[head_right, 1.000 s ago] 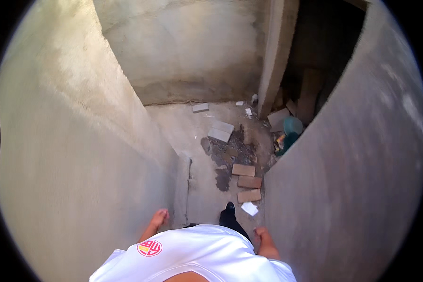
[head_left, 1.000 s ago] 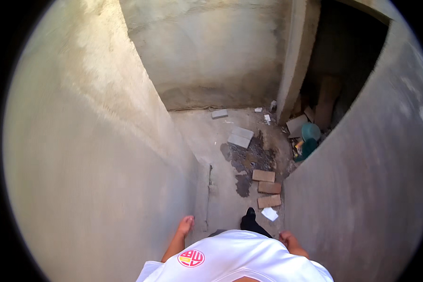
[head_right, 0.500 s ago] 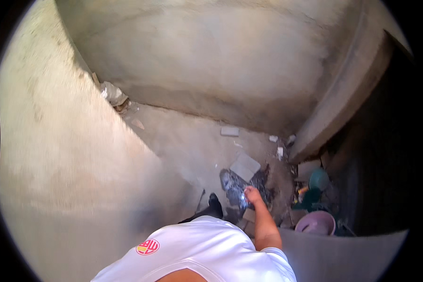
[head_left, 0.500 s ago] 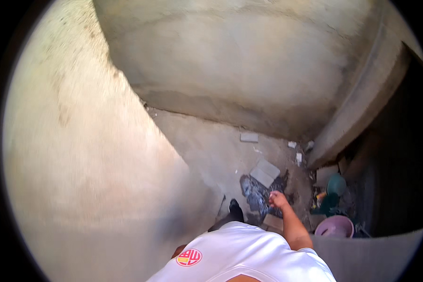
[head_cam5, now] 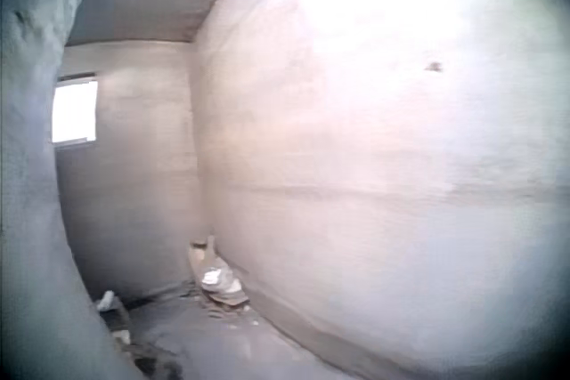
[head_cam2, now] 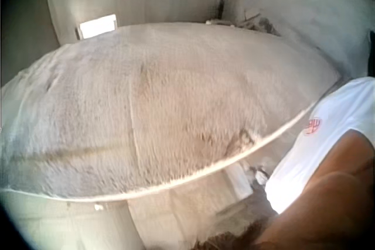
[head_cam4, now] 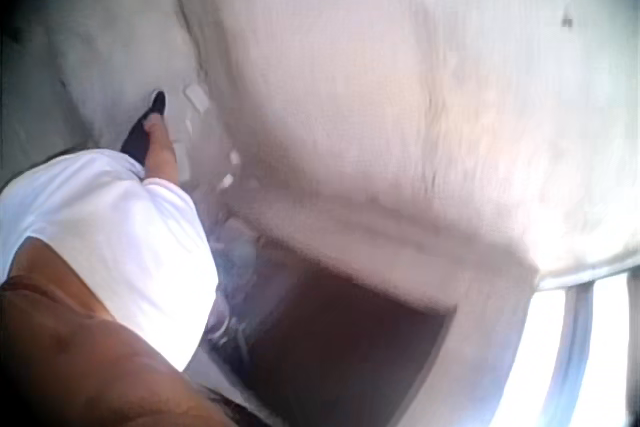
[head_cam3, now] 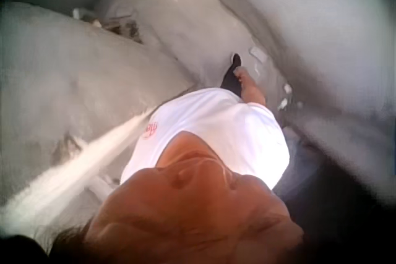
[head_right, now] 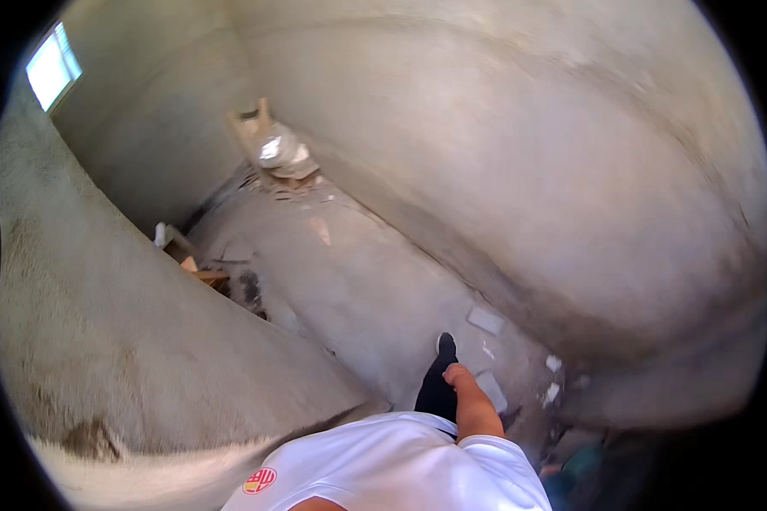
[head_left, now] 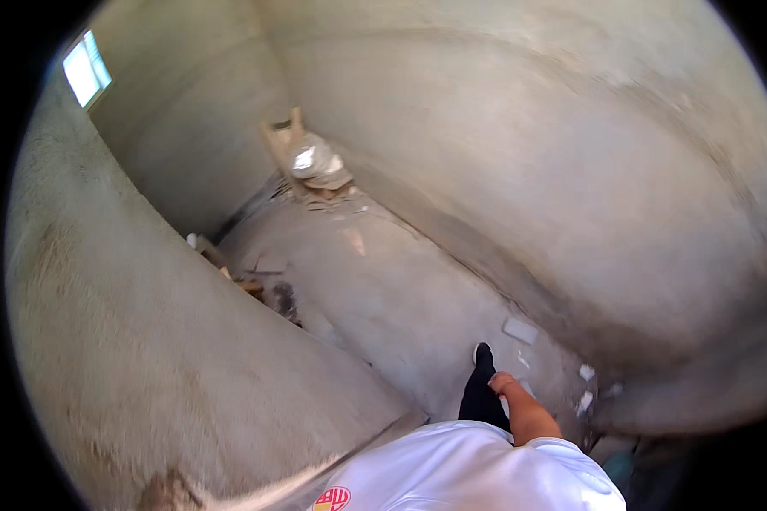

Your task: The person retrieves a roll of white paper from a cluttered room and walks to an outdoor courtyard. They tear off sheets of paper and wrap a pair of black and white canvas shoes, placing them on a window sill. The person then picks up the wrapped shoes and walks back inside the house.

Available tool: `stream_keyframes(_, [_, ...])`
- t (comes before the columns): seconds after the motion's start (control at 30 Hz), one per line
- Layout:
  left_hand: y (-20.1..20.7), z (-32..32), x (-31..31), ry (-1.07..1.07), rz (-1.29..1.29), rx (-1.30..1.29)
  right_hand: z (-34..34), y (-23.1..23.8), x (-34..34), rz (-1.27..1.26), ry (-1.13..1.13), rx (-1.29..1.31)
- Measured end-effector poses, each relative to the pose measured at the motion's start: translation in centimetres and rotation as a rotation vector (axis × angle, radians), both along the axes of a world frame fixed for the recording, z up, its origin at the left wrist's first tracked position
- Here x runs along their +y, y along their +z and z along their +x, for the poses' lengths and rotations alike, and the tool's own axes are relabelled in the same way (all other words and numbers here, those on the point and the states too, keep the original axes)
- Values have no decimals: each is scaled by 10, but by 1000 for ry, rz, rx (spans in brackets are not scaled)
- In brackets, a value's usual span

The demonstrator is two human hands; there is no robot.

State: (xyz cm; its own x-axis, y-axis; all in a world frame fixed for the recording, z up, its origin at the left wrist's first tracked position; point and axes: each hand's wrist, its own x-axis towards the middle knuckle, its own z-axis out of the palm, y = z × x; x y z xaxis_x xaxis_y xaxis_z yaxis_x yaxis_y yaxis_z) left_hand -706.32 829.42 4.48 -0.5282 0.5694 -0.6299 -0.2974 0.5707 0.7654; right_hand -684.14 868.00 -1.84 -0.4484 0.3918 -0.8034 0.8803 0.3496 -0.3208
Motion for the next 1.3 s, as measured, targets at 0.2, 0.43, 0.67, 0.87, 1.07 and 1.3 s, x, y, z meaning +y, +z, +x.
stream_keyframes(0.2, [-16, -2, 38, 80, -308, 20, -171, -116, 150, 327, 807, 698])
stream_keyframes(0.43, [-23, 109, 53, 568, -469, -216, -294, 80, 201, -242, 366, 421])
stream_keyframes(0.67, [-22, 71, 126, 789, -414, -308, -360, -31, 273, -280, 746, 375])
stream_keyframes(0.87, [-59, -39, 136, 827, -436, -390, -488, -27, 277, -448, 284, 66])
stream_keyframes(1.07, [-85, -264, 127, 731, -382, -134, -647, -104, 367, -71, 837, 243])
stream_keyframes(1.3, [-23, -570, 108, 1189, 39, -85, -851, 16, 288, -309, 94, 214])
